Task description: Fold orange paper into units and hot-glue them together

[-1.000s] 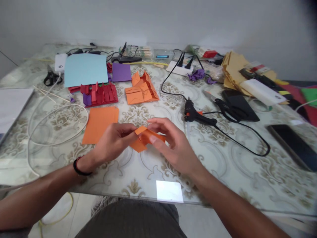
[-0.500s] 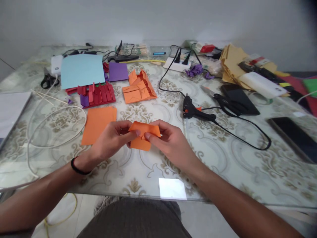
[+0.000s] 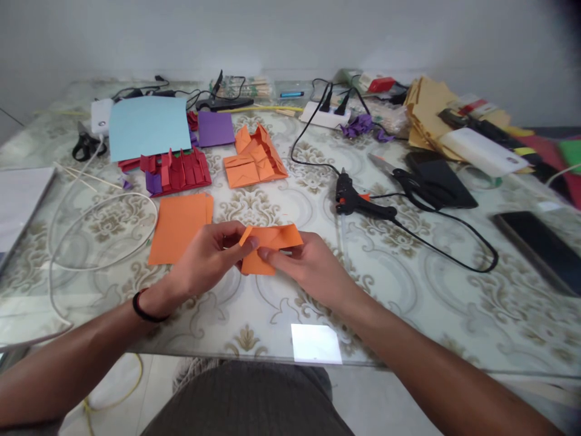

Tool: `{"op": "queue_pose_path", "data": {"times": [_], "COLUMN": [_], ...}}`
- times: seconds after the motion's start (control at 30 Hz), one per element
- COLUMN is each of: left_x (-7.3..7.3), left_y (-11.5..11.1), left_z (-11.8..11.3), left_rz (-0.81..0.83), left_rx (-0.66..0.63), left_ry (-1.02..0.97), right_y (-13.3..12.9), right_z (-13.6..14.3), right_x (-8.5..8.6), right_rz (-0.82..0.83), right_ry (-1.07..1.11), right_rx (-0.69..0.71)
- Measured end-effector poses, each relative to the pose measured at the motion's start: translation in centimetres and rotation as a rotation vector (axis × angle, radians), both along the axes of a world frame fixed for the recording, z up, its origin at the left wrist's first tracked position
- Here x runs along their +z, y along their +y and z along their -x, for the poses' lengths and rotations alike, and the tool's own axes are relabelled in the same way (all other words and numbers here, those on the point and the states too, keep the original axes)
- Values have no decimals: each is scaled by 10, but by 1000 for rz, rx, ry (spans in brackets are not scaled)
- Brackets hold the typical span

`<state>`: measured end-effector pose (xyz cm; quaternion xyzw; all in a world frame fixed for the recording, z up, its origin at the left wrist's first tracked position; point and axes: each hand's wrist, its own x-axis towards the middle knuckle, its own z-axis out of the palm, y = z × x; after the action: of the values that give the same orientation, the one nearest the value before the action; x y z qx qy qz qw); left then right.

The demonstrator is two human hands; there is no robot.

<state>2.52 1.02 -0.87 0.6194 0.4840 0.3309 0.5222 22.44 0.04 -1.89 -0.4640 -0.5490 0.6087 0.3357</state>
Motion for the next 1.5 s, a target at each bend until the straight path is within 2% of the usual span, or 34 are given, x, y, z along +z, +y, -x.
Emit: {"op": "queue_pose_path", "data": {"times": [0.17,0.4,0.6,0.83,1.07,1.3,1.5], "left_x": [6,10,6,-6,-6,1,4], "left_y": [-1,-1,-3,-4,-5,-3,-3], "left_z": [0,4,4,2,4,3,9], "left_rz": [5,5,8,-124,-219,-227,-201], "left_rx": [-43,-65,-108,-8,43,133,100], "left_ry": [58,125,62,-91,-60,-216,-298], "right_y": [-2,-3,-3,-3,-3,-5,-5], "right_z": [0,0,-1,3,3,1,-7], "right_x": [-1,2,2,2,2,6,12], "right_rz": [23,36,13,54,-159,-199,-244], "right_ry": [-50,33,33,22,39,177,132], "right_rx": [12,42,56,16,-203,-224,-211]}}
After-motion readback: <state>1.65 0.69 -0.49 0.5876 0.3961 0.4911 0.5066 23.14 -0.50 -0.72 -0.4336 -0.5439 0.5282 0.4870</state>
